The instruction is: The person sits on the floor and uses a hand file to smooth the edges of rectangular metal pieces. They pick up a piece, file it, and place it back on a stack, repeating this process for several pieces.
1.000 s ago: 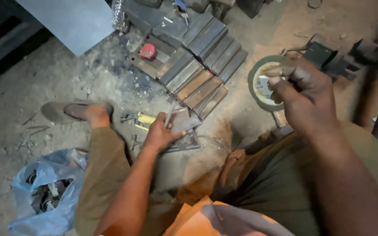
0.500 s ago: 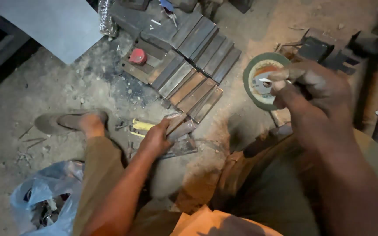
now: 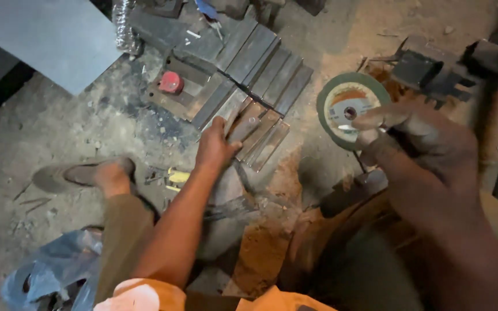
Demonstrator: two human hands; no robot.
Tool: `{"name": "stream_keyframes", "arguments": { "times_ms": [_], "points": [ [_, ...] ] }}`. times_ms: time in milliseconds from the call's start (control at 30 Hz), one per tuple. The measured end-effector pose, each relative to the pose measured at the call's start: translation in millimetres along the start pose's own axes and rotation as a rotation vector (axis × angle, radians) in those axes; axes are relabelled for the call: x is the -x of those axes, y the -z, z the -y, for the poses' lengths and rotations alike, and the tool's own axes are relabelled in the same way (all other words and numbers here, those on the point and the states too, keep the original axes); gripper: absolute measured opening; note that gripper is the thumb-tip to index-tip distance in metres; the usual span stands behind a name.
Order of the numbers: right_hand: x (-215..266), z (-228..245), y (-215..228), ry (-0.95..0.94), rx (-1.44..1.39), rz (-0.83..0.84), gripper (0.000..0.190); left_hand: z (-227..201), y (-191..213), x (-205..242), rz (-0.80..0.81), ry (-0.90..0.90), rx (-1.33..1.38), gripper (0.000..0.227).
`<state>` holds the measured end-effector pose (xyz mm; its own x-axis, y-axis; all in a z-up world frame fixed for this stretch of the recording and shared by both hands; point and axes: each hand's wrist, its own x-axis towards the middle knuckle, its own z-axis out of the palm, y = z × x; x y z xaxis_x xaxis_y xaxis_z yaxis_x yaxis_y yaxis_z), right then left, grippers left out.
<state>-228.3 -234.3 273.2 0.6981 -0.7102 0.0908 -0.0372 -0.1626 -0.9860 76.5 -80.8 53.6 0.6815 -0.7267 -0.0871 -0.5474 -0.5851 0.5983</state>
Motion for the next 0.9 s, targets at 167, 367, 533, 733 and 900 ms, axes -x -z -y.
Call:
{"name": "stream_keyframes", "arguments": {
  "times_ms": [167, 367, 533, 733, 900],
  "points": [
    [-4.6, 0.8, -1.1, -0.016, -0.105, -0.003, 0.022, 7.3, -18.3, -35.0, -0.094, -0.082, -0.058, 0.058],
    [-5.8, 8.7, -1.0, -0.079, 0.054, -0.048, 0.021, 16.8, -29.2, -34.2, -0.022, 0.035, -0.099, 0.057],
    [-5.2, 4.1, 1.2, -0.022, 0.029, 0.001, 0.022, 11.8, -30.3, -28.1, -0.022, 0.068, -0.051, 0.051],
    [-6.9, 1.7, 1.3, -0.100, 0.070, -0.019, 0.027, 12.0, -35.3, -30.3, -0.051, 0.081, -0.043, 0.046],
    [-9.0, -4.0, -1.9, -0.118, 0.057, -0.051, 0.020, 9.6, -37.6, -31.6, -0.093, 0.063, -0.015, 0.051]
  ]
}}
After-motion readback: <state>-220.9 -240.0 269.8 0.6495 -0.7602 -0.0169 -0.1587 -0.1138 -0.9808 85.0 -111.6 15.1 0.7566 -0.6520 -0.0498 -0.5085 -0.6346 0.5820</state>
